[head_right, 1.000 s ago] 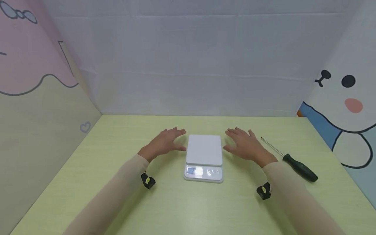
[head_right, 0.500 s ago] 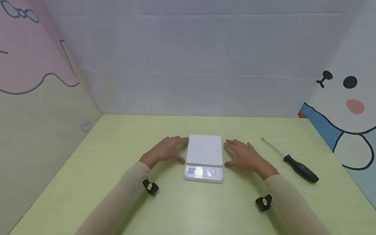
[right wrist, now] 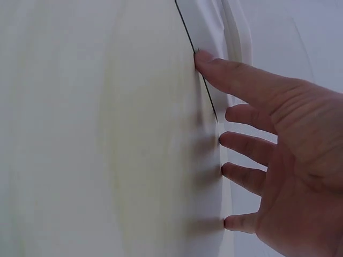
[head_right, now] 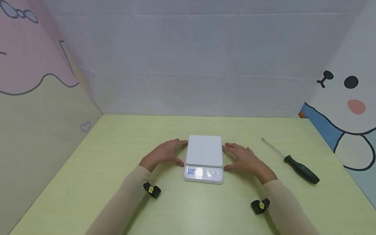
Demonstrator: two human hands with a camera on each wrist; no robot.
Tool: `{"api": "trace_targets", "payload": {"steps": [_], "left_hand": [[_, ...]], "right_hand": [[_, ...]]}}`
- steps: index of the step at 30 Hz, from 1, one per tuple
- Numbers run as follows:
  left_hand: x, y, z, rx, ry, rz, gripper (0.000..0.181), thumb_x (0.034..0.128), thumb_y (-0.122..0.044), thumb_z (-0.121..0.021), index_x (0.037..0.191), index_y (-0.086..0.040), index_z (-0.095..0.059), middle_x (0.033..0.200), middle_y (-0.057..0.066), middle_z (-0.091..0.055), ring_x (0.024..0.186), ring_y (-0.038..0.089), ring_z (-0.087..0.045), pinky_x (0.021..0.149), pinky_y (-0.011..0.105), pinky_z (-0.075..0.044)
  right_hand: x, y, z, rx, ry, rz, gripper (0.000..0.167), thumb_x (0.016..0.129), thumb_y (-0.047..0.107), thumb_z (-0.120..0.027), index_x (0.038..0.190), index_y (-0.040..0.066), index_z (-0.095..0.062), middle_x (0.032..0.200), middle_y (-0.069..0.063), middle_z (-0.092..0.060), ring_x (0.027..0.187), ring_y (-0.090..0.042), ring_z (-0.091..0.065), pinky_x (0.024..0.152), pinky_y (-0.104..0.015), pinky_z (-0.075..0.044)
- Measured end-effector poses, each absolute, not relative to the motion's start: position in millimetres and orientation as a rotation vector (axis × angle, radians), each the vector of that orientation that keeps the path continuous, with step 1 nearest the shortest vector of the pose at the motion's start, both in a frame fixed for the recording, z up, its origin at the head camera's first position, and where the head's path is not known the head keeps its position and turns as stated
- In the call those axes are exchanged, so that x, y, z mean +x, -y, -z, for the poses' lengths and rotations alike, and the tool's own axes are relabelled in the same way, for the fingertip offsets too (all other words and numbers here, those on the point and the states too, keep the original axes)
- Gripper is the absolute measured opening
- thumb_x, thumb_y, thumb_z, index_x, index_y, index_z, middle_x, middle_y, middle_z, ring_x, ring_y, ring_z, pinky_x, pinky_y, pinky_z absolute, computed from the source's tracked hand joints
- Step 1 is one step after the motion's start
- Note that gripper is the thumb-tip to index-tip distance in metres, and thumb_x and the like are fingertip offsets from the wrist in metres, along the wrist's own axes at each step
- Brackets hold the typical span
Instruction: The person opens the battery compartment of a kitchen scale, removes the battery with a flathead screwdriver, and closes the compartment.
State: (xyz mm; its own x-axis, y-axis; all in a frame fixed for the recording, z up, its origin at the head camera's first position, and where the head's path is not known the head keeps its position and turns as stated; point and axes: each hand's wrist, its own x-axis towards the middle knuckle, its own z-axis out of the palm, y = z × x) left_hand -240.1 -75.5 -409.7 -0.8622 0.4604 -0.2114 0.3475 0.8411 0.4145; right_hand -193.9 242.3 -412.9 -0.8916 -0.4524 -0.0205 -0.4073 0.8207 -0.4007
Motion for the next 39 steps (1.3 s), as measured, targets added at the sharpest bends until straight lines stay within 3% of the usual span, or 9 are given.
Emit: {"api": "trace_targets", "payload": {"steps": [14,24,32,39], "left_hand": [[-235.1,75.8,413.1,0.612,-2.724,-0.571,0.091,0.0697,-0.040,-0.088,0.149,-0.028,-0.043,0.157,0.012,-0.036,0.144,0.036,-0.034,0.113,0.054,-0.031],[-240.4,81.5,413.5,0.624,-2.711,-0.586,0.093,0.0681,-0.049,-0.086,0.148,-0.032,-0.043,0.157,0.007,-0.036,0.146,0.032,-0.031,0.115,0.052,-0.029],[-242.7,87.9,411.3,0.645,-2.655,-0.693,0.088,0.0702,-0.051,-0.083,0.147,-0.031,-0.046,0.157,0.004,-0.037,0.148,0.031,-0.025,0.116,0.056,-0.024],[-243.4,92.1,409.2,0.591,-2.572,-0.843,0.083,0.0706,-0.047,-0.085,0.144,-0.033,-0.049,0.158,0.005,-0.036,0.150,0.028,-0.023,0.118,0.053,-0.023]], "right_hand": [[-189.8,-239.5,411.5,-0.707,-2.914,0.623,0.073,0.078,0.035,-0.081,0.137,0.001,-0.054,0.145,-0.026,-0.047,0.132,-0.050,-0.042,0.097,-0.077,-0.029],[-191.3,-243.9,409.5,-0.767,-2.884,0.649,0.075,0.080,0.041,-0.078,0.138,0.001,-0.053,0.146,-0.025,-0.046,0.132,-0.050,-0.042,0.096,-0.077,-0.029],[-192.1,-250.9,406.2,-0.861,-2.791,0.757,0.075,0.084,0.038,-0.074,0.140,-0.004,-0.049,0.149,-0.027,-0.041,0.134,-0.051,-0.038,0.101,-0.068,-0.034],[-193.7,-254.6,406.5,-0.799,-2.681,0.903,0.073,0.088,0.039,-0.070,0.144,-0.001,-0.045,0.154,-0.026,-0.034,0.139,-0.051,-0.030,0.106,-0.065,-0.030]]}}
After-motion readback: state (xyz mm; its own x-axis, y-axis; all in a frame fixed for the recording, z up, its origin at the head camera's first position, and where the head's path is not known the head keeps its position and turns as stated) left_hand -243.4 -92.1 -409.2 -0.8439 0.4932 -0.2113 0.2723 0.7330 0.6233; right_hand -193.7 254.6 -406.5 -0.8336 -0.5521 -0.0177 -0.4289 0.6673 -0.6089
